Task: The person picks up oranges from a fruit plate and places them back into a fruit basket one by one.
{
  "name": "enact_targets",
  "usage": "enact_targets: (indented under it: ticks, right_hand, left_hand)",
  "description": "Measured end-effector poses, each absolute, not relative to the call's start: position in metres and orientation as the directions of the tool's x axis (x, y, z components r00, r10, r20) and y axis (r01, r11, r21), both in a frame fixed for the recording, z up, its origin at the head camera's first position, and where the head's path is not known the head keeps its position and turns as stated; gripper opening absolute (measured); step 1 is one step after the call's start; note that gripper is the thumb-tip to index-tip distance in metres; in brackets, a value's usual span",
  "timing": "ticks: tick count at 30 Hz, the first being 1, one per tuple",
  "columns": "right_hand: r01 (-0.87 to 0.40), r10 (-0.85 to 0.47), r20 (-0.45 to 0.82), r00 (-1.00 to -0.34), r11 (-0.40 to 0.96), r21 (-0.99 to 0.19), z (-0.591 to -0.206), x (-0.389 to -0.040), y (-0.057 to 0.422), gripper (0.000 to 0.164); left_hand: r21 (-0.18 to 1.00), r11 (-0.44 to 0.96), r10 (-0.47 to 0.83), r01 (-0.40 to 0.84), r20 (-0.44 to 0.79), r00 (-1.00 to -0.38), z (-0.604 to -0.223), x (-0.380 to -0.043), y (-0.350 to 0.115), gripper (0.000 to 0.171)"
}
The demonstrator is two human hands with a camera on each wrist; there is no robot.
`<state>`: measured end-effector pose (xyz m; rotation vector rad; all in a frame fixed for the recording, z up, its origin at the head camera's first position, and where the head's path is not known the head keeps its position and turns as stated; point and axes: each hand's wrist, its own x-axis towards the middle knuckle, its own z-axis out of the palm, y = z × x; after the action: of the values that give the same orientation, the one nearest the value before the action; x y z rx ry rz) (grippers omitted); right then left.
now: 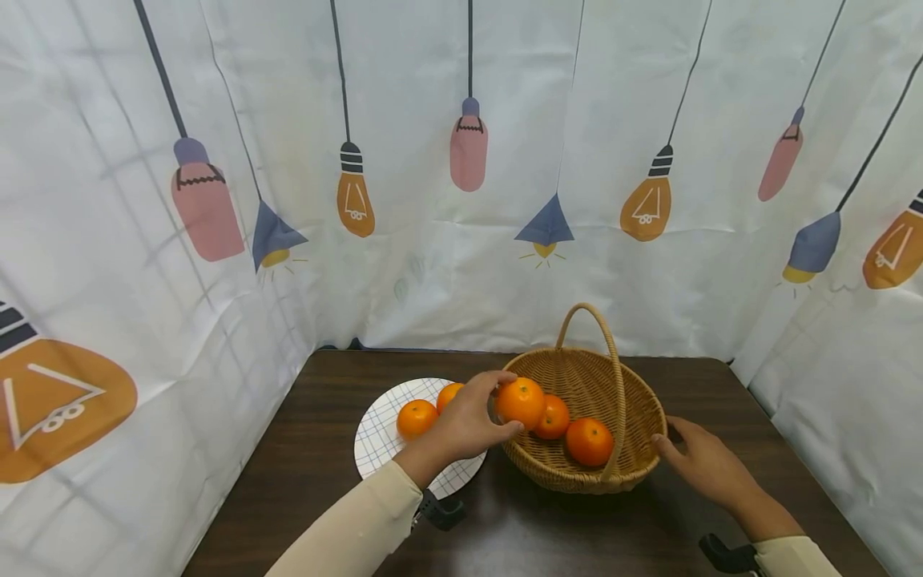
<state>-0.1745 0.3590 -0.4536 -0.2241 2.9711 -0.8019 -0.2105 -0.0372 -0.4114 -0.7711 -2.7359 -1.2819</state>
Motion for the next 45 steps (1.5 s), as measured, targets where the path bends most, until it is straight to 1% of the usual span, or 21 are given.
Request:
enact_targets:
  ticks: [6,20,27,35,41,45]
  right_hand:
    - [-0.116,-0.151,-0.028,-0.988,0.848,-0.517,-0.454,-0.174,0.359,0.076]
    - [-0.131,-0.156,-0.008,-0.988,0.853,-0.506,-0.454,-0.176,0.359,0.075]
    - [-0.123,-0.152,-0.015,-0.988,0.852,-0.509,-0.455,-0.176,0.359,0.075]
    - [-0.129,-0.158,-0.016,-0.987,0.855,-0.502,-0.455,-0.176,0.360,0.076]
    - [-0.143,-0.168,-0.003,-0.986,0.852,-0.504,-0.454,-0.175,0.360,0.074]
    - [-0.133,-0.164,-0.017,-0.986,0.851,-0.508,-0.453,-0.175,0.359,0.075]
  left_hand:
    - [0.704,0.550,0.431,0.449,0.222,-0.875,-0.415,-0.210,-0.034,0.067]
    - [0.696,0.529,0.434,0.486,0.270,-0.859,-0.417,-0.210,-0.037,0.056]
    - [0.693,0.546,0.418,0.470,0.261,-0.870,-0.417,-0.207,-0.047,0.055]
    - [0.638,0.582,0.403,0.504,0.312,-0.860,-0.422,-0.209,-0.061,0.053]
    - [0.656,0.600,0.372,0.457,0.277,-0.886,-0.424,-0.207,-0.073,0.055]
    - [0.667,0.607,0.351,0.432,0.262,-0.899,-0.425,-0.206,-0.082,0.055]
